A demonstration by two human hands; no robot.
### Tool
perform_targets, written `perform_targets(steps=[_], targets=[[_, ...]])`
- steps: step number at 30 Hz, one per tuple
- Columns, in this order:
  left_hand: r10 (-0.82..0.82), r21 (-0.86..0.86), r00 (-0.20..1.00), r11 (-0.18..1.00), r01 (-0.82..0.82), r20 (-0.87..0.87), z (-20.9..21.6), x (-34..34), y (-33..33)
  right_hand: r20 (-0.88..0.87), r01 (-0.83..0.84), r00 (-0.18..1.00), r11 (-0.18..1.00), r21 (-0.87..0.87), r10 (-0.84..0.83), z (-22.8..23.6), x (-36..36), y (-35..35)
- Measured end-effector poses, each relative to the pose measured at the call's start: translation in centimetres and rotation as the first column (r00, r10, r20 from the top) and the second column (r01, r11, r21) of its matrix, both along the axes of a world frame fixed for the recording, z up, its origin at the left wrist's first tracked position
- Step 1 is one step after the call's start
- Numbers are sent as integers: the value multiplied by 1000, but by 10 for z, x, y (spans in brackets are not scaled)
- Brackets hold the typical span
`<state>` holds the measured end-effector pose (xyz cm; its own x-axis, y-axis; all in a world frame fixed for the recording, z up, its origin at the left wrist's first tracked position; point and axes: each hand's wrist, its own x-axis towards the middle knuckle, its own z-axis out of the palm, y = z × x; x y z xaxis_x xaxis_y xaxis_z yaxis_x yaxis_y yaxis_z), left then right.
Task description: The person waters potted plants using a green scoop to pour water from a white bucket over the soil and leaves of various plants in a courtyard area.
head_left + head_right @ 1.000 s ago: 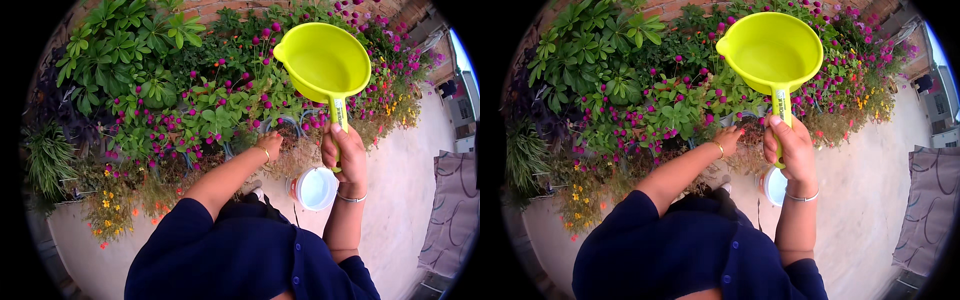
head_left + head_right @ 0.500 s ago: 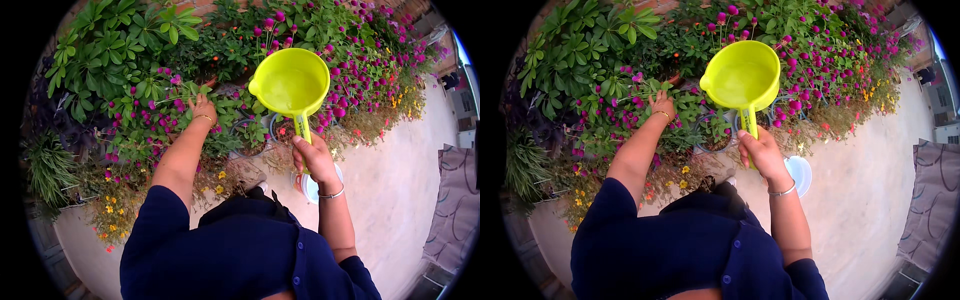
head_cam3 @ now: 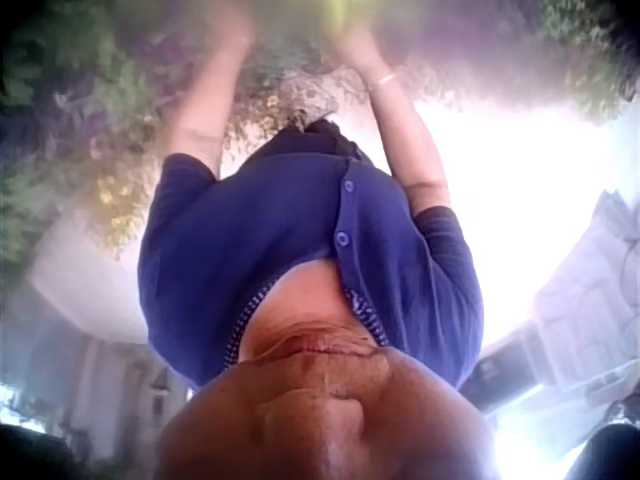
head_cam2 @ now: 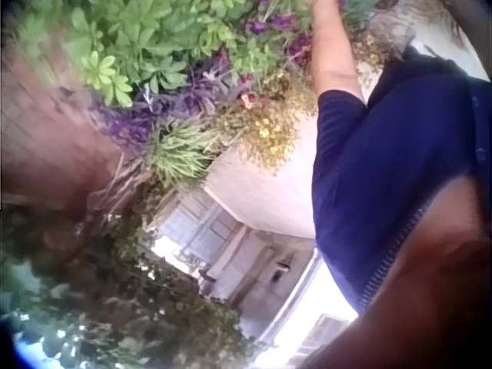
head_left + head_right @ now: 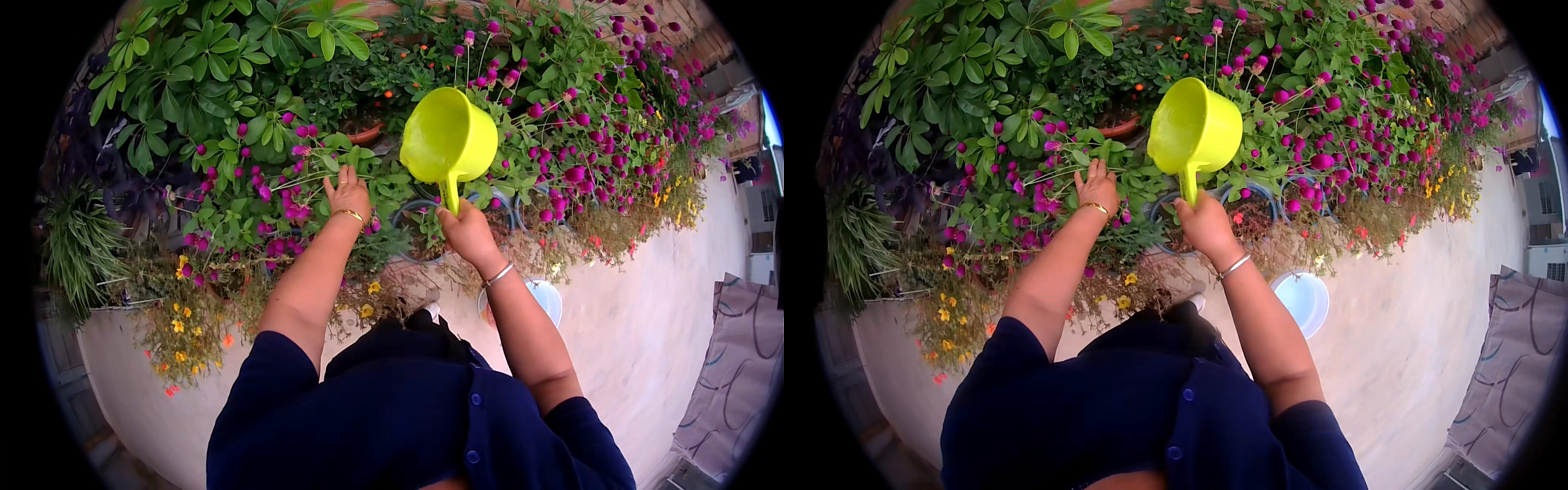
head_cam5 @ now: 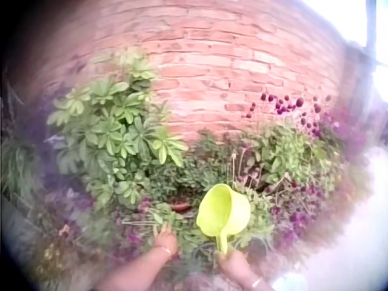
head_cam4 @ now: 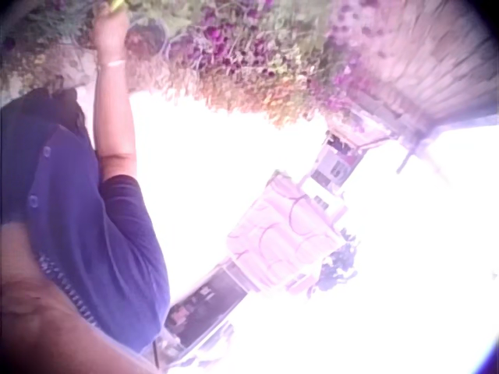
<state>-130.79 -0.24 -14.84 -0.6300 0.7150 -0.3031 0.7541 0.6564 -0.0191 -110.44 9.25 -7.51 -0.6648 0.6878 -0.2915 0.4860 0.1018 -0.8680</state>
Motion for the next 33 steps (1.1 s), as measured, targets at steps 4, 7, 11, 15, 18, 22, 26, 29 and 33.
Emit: perform_targets(steps=[4, 7, 11, 15, 18, 22, 26, 29, 33], targets=[[7, 11, 1000, 1000, -7, 11, 1, 0, 0, 52, -5, 999, 1000, 21, 4, 5, -8, 2], [-4, 24, 1000, 1000, 4, 6, 0, 0, 2, 73, -5, 997, 999, 54, 1, 0, -9, 6], [-8, -3, 1000, 1000, 8, 9, 0, -1, 4, 115, -18, 993, 997, 78, 8, 6, -9, 6], [-14, 3, 1000, 1000, 14, 4, -2, 0, 7, 112, -53, 993, 963, 263, 24, -4, -6, 10], [-26, 12, 1000, 1000, 26, 7, -4, -2, 7, 131, -55, 991, 965, 256, 22, 10, -7, 9], [-37, 4, 999, 999, 37, 5, -2, -1, 8, 81, 16, 997, 1000, -15, -15, 38, -6, 8], [-77, 15, 997, 997, 77, -5, 1, 2, 13, -161, 24, 983, 933, -360, -88, 55, 6, 19], [-136, 88, 991, 987, 136, -3, 11, 14, 21, -165, 56, 978, 927, -371, -125, 70, 16, 24], [-281, 332, 954, 914, 233, 102, 20, 54, 47, -218, 67, 964, 935, -348, -151, 96, 41, 27]])
